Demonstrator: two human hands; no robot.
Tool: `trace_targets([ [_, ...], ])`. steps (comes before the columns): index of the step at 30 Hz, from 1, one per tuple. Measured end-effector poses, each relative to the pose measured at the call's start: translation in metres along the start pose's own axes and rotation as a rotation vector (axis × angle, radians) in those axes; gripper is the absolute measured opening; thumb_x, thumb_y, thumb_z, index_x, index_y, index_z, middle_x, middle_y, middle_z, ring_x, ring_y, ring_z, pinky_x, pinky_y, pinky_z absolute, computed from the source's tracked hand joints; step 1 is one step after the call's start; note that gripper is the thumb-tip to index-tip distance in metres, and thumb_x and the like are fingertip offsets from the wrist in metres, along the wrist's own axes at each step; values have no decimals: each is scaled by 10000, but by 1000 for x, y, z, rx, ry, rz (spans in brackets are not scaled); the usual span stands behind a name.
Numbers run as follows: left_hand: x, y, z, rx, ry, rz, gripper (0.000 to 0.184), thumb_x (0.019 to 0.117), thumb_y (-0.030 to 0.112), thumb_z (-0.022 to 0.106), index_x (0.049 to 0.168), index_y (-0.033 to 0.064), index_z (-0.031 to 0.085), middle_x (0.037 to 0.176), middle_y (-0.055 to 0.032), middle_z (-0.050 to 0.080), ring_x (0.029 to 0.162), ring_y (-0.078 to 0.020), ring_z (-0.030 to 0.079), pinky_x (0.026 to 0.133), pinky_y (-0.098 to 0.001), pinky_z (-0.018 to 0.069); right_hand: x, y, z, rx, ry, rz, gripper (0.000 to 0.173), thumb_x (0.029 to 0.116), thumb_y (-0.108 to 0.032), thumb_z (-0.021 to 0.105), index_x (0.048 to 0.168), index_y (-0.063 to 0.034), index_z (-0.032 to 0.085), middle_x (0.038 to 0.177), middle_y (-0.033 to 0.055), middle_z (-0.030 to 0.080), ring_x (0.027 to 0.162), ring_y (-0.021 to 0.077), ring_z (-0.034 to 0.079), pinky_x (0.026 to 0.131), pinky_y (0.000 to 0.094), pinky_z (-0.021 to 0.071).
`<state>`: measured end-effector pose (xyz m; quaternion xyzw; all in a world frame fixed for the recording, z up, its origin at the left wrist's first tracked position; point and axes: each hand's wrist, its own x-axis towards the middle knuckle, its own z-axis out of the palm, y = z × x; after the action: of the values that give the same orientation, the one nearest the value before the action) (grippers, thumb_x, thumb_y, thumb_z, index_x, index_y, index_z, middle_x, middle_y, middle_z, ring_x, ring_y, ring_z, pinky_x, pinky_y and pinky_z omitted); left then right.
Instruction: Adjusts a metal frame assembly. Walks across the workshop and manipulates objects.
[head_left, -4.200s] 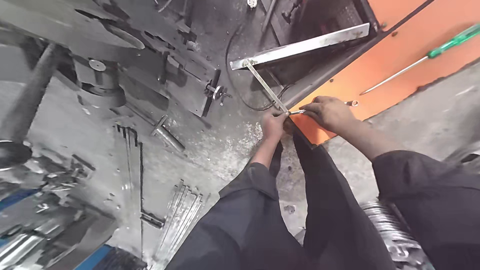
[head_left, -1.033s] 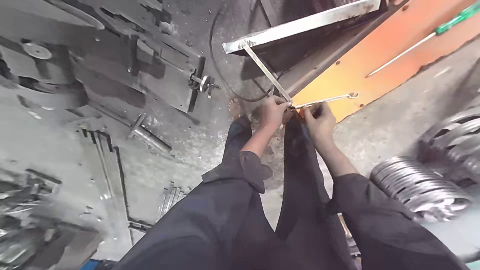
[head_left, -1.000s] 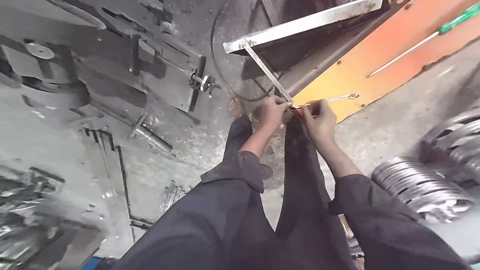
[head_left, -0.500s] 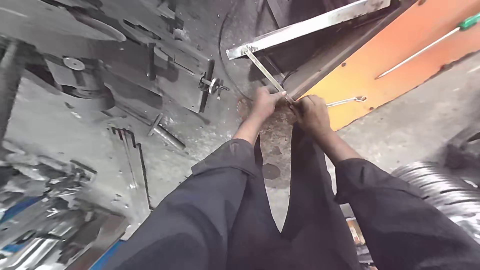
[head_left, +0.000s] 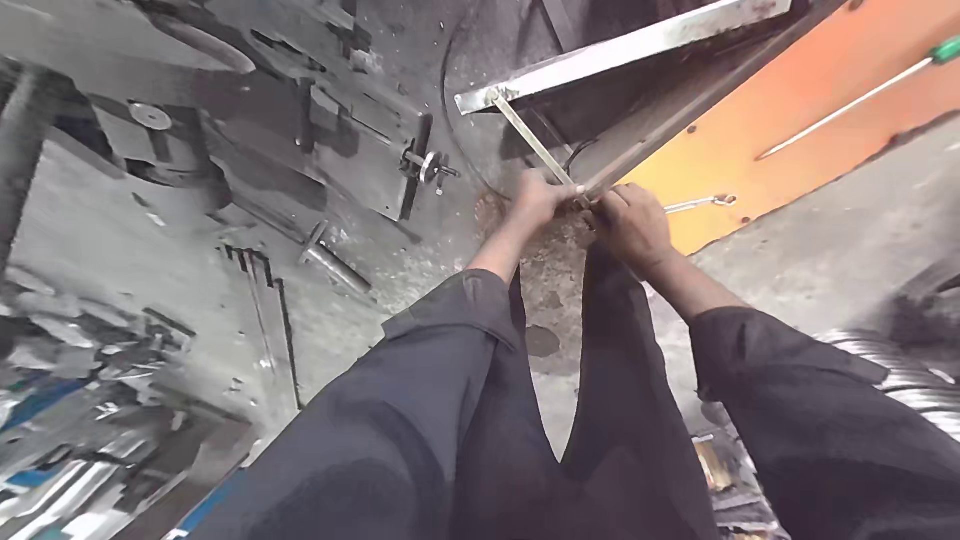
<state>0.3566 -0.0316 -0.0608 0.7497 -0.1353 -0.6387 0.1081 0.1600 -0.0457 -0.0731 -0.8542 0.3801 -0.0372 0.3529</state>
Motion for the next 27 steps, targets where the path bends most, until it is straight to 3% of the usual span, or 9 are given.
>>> trace_targets([
  [2, -1, -1, 0, 52, 32, 16, 317, 860, 252, 844, 991, 0, 704, 898, -125, 729, 806, -207, 713, 797, -426, 602, 0, -5, -5, -19, -22, -13, 232, 1005, -278, 656, 998, -49, 691, 931, 149, 703, 898, 342, 710, 763, 485, 591],
  [5, -2, -4, 2, 85, 45, 25, 306, 862, 303, 838, 940, 30, 721, 898, -120, 732, 840, -232, 712, 833, -479, 581, -2, -15, -9, -26, -10, -3, 221, 976, -202, 695, 841, -34, 649, 871, 134, 687, 872, 322, 699, 725, 462, 578],
  [10, 1, -7, 3, 57, 35, 12, 333, 873, 336, 828, 957, 34, 716, 883, -110, 731, 819, -221, 712, 815, -466, 589, 2, -8, 8, -70, 121, -3, 314, 977, -261, 692, 824, -1, 604, 795, 183, 656, 790, 366, 690, 689, 495, 566],
  [14, -2, -6, -1, 123, 50, 50, 356, 863, 355, 834, 957, 30, 724, 910, -131, 729, 874, -257, 708, 855, -512, 571, -3, -4, -27, 54, -185, 14, 419, 938, -377, 734, 1223, -76, 670, 1074, 158, 696, 1027, 362, 673, 864, 545, 553],
  [15, -2, -4, -2, 136, 40, 54, 365, 867, 359, 831, 983, 29, 725, 937, -139, 727, 906, -269, 703, 877, -526, 559, -7, 2, -37, 22, -239, -15, 447, 930, -403, 736, 1250, -97, 680, 1138, 160, 704, 1088, 384, 658, 872, 567, 533],
  [17, 0, -5, -3, 114, 30, 55, 360, 867, 348, 830, 1010, 33, 726, 956, -132, 738, 915, -262, 714, 888, -517, 568, -15, 17, -49, -63, -304, -59, 297, 953, -320, 717, 1155, -103, 728, 1145, 163, 705, 1118, 405, 645, 877, 586, 520],
  [20, -4, -2, 1, 49, 11, 33, 338, 887, 320, 820, 1033, 36, 710, 930, -107, 742, 820, -209, 726, 822, -443, 602, -18, 26, -60, -93, -381, -47, 144, 970, -200, 704, 992, -58, 709, 1010, 159, 715, 1013, 379, 693, 860, 569, 568],
  [23, -2, -7, 0, 12, -14, 2, 391, 889, 315, 819, 1115, 24, 689, 993, -143, 741, 856, -246, 743, 839, -464, 617, 0, 15, -76, -30, -525, -27, 185, 1047, -209, 602, 1123, -80, 712, 989, 147, 739, 911, 356, 740, 795, 593, 593],
  [27, 7, -12, 6, -34, -23, 20, 417, 876, 327, 831, 1122, 23, 686, 1025, -153, 748, 894, -263, 758, 863, -474, 629, 30, 12, -90, -169, -661, -38, 294, 1079, -330, 516, 1237, -207, 732, 1020, 140, 719, 983, 362, 697, 829, 594, 539],
])
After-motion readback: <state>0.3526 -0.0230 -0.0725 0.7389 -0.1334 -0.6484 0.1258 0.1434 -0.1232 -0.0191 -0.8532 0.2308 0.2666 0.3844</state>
